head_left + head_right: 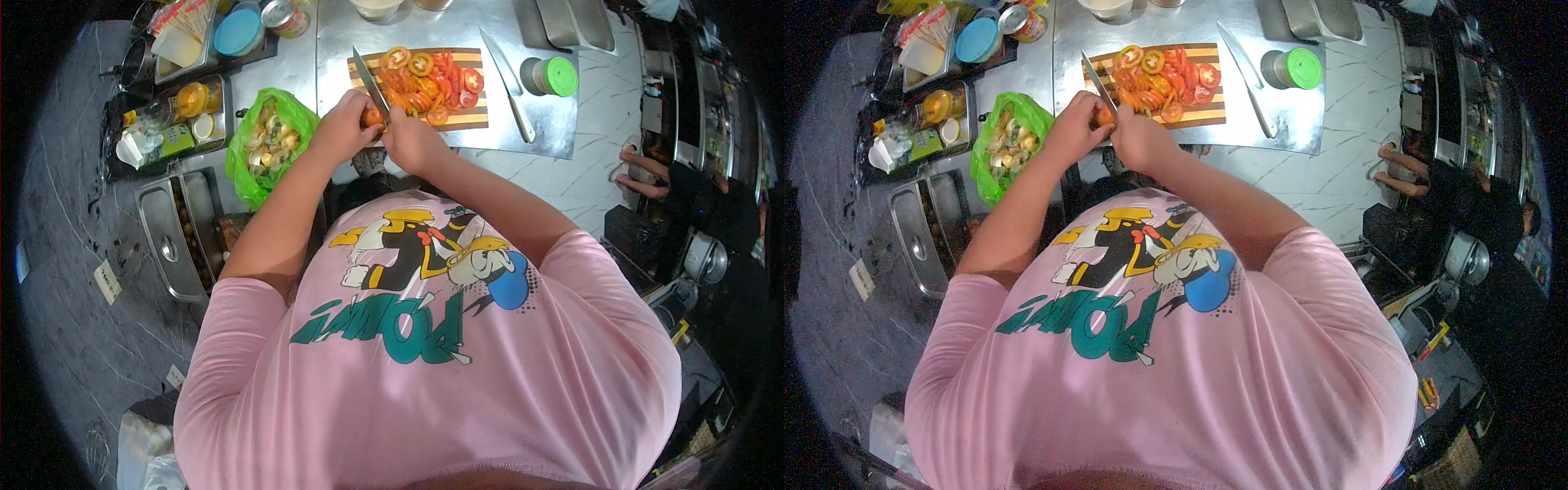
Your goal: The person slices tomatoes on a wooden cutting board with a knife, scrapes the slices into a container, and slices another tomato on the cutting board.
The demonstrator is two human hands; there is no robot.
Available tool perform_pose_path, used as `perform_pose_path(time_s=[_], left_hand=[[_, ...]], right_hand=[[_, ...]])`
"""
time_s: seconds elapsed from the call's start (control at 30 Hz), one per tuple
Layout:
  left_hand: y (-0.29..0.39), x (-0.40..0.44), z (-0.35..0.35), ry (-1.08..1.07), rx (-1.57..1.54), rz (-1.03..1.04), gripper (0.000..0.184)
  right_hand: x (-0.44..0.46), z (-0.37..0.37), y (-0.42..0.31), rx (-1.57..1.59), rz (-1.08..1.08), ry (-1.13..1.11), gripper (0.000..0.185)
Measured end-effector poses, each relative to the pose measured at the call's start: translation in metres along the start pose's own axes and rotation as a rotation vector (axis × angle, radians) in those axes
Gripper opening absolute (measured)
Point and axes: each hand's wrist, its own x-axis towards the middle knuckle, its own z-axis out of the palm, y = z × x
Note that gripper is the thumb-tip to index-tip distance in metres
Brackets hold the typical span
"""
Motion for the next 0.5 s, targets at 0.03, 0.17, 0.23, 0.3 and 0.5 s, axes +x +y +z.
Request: perform_pose_path(time_s=[0.03, 0.17, 0.23, 0.3, 0.5], left_hand=[[0.0, -0.001, 0.0, 0.0, 0.0, -0.003, 0.046], [-0.002, -0.001, 0.001, 0.039, 0.031, 0.02, 0.044], [-0.004, 0.0, 0.003, 0.069, 0.049, 0.064, 0.042], [-0.005, 0.0, 0.003, 0.07, 0.033, 0.072, 0.041], [-0.007, -0.002, 0.003, 0.009, 0.01, -0.006, 0.041]], right_hand=[[0.003, -0.002, -0.003, -0.01, 0.028, -0.023, 0.029], [0.014, 0.0, -0.005, -0.032, 0.016, -0.02, 0.033], [0.016, -0.005, -0.01, -0.028, 0.031, -0.024, 0.033], [0.016, -0.005, -0.01, -0.022, 0.045, -0.028, 0.034], [-0.018, 0.016, 0.024, -0.002, 0.017, -0.131, 0.034]])
